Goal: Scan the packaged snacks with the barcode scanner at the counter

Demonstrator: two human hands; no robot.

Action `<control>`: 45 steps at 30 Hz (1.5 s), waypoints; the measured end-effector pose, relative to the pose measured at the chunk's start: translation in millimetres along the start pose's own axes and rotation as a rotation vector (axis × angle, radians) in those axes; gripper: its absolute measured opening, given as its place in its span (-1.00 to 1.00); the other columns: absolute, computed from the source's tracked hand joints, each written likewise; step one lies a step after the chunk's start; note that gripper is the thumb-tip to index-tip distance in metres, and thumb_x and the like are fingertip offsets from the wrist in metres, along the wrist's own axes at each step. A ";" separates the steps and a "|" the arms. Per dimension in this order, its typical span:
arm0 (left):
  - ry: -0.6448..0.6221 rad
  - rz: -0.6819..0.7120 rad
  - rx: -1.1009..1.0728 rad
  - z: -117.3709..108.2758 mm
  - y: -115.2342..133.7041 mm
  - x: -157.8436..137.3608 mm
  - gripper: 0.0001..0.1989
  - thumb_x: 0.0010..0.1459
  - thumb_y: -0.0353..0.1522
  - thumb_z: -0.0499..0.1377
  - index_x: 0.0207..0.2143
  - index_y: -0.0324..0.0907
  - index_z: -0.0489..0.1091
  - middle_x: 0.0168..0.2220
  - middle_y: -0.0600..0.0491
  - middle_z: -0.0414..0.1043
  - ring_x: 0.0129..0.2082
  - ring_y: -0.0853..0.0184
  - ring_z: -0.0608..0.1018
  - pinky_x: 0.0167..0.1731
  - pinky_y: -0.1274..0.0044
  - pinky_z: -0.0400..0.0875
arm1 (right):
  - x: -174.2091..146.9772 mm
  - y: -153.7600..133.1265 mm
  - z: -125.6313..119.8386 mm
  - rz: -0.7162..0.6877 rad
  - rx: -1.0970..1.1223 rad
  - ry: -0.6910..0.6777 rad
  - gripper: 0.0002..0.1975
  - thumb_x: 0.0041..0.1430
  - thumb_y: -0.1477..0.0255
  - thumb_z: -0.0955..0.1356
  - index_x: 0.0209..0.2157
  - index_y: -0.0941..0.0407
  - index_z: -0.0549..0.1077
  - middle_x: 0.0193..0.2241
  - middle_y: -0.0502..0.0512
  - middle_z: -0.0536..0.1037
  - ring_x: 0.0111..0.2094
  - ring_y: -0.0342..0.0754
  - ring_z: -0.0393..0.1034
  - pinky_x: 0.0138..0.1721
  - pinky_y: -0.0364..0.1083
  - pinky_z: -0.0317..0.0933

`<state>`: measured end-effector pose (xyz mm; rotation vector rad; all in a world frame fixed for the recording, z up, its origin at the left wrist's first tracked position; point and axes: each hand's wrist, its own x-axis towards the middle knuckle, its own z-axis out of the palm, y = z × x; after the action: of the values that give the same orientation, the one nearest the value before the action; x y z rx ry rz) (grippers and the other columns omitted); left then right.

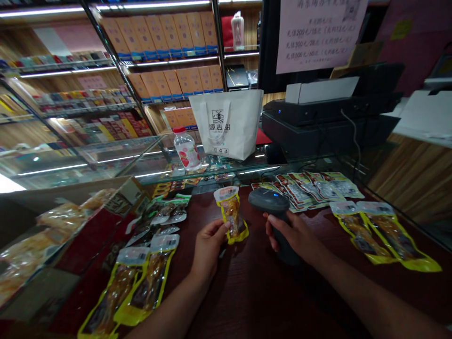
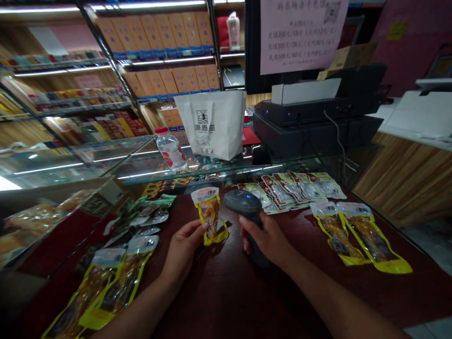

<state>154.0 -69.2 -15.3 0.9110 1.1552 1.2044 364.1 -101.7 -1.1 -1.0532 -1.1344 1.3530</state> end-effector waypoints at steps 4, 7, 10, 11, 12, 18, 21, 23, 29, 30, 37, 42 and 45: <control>0.011 -0.007 0.012 0.4 -1.3 0.9 -0.56 -0.19 -0.19 0.45 -0.26 -0.26 0.57 -0.38 -0.03 0.58 -0.49 0.32 0.56 -0.45 0.55 0.44 | -0.8 -1.5 -0.1 0.002 0.000 0.015 -0.54 0.16 0.02 0.37 -0.20 0.15 0.39 -0.49 0.00 0.48 -0.65 -0.16 0.32 -0.63 -0.17 0.22; 0.011 -0.017 0.010 1.4 -1.1 1.1 -0.54 -0.21 -0.18 0.46 -0.27 -0.27 0.57 -0.38 -0.03 0.59 -0.49 0.32 0.56 -0.45 0.55 0.44 | -0.8 -3.5 -0.9 0.008 0.002 0.008 -0.55 0.16 0.02 0.38 -0.22 0.14 0.39 -0.50 0.01 0.48 -0.65 -0.16 0.32 -0.62 -0.17 0.22; 0.009 -0.018 0.000 2.1 -0.9 0.8 -0.55 -0.22 -0.18 0.46 -0.28 -0.27 0.56 -0.39 -0.03 0.59 -0.49 0.33 0.56 -0.45 0.56 0.44 | -1.2 -4.0 -0.7 0.005 -0.007 0.016 -0.55 0.16 0.02 0.37 -0.19 0.14 0.39 -0.50 0.00 0.48 -0.66 -0.17 0.31 -0.64 -0.17 0.21; 0.006 -0.017 0.003 2.0 -1.1 0.7 -0.55 -0.21 -0.18 0.46 -0.28 -0.27 0.56 -0.39 -0.03 0.58 -0.49 0.33 0.56 -0.45 0.57 0.44 | -1.4 -4.0 -0.4 -0.002 -0.008 0.021 -0.56 0.17 0.03 0.37 -0.19 0.14 0.39 -0.50 -0.01 0.48 -0.67 -0.17 0.30 -0.65 -0.18 0.20; 0.002 -0.014 0.008 1.7 -1.4 0.9 -0.56 -0.19 -0.18 0.45 -0.27 -0.27 0.56 -0.39 -0.02 0.58 -0.49 0.33 0.56 -0.45 0.57 0.43 | -1.5 -4.0 0.0 -0.009 -0.009 0.023 -0.56 0.17 0.03 0.37 -0.19 0.14 0.40 -0.50 -0.01 0.48 -0.67 -0.17 0.29 -0.65 -0.18 0.20; 0.003 0.005 0.008 0.2 -5.1 2.9 -0.59 -0.18 -0.20 0.45 -0.29 -0.26 0.56 -0.40 -0.01 0.58 -0.49 0.34 0.55 -0.46 0.56 0.43 | -2.0 -4.2 -0.3 -0.008 -0.028 0.031 -0.56 0.16 0.03 0.37 -0.21 0.13 0.40 -0.53 -0.01 0.48 -0.68 -0.17 0.28 -0.65 -0.18 0.18; 0.004 0.031 -0.004 1.7 -2.9 0.7 -0.62 -0.19 -0.22 0.45 -0.32 -0.26 0.56 -0.39 0.00 0.57 -0.48 0.35 0.54 -0.44 0.57 0.43 | -1.9 -4.0 -2.5 0.012 -0.056 0.050 -0.55 0.15 0.02 0.37 -0.20 0.14 0.40 -0.52 0.01 0.49 -0.68 -0.16 0.29 -0.65 -0.17 0.19; 0.019 0.056 -0.007 1.8 2.7 -3.0 -0.64 -0.19 -0.23 0.44 -0.33 -0.26 0.56 -0.39 0.01 0.57 -0.47 0.37 0.53 -0.44 0.58 0.42 | -1.3 -3.8 -3.7 0.035 -0.058 0.061 -0.55 0.13 0.02 0.38 -0.21 0.14 0.40 -0.52 0.00 0.48 -0.68 -0.16 0.28 -0.66 -0.17 0.18; 0.062 0.051 -0.021 -26.2 42.0 -35.6 -0.58 -0.23 -0.21 0.47 -0.32 -0.23 0.52 -0.41 0.05 0.53 -0.49 0.37 0.52 -0.44 0.54 0.44 | 0.2 -7.0 -4.8 0.067 -0.045 0.081 -0.56 0.08 0.02 0.40 -0.30 0.14 0.41 -0.56 -0.01 0.46 -0.69 -0.17 0.27 -0.67 -0.17 0.18; 0.087 0.049 -0.010 -37.5 50.8 -44.6 -0.57 -0.24 -0.21 0.47 -0.32 -0.23 0.51 -0.42 0.05 0.53 -0.49 0.36 0.53 -0.44 0.54 0.45 | 0.0 -8.1 -4.8 0.061 -0.045 0.080 -0.57 0.09 0.02 0.40 -0.34 0.14 0.40 -0.58 -0.01 0.44 -0.69 -0.17 0.26 -0.66 -0.18 0.18; 0.384 -0.151 0.307 -140.3 98.7 -94.8 -0.36 -0.50 -0.14 0.53 -0.31 -0.23 0.47 -0.51 0.04 0.51 -0.60 0.29 0.51 -0.58 0.53 0.39 | -0.2 -10.2 -5.3 0.022 -0.045 0.059 -0.57 0.13 0.03 0.38 -0.42 0.14 0.35 -0.59 -0.03 0.41 -0.68 -0.19 0.26 -0.66 -0.19 0.18; 0.399 -0.212 0.450 -182.1 98.3 -87.8 -0.40 -0.50 -0.16 0.48 -0.34 -0.24 0.47 -0.50 0.02 0.51 -0.55 0.27 0.51 -0.52 0.50 0.42 | 1.0 -8.1 -7.2 0.027 -0.047 0.050 -0.58 0.14 0.03 0.38 -0.37 0.14 0.37 -0.59 -0.03 0.43 -0.68 -0.18 0.26 -0.66 -0.18 0.18; 0.438 -0.140 0.720 -196.2 92.3 -74.6 -0.55 -0.33 -0.15 0.34 -0.36 -0.22 0.49 -0.49 0.00 0.53 -0.50 0.23 0.53 -0.48 0.50 0.41 | 2.8 -4.7 -9.0 0.009 -0.037 0.038 -0.55 0.12 0.00 0.39 -0.36 0.14 0.37 -0.58 -0.02 0.44 -0.67 -0.17 0.27 -0.65 -0.18 0.19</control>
<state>-55.8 -138.5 45.8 1.0887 2.0470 0.8928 373.5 -98.1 2.0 -1.1074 -1.1320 1.3182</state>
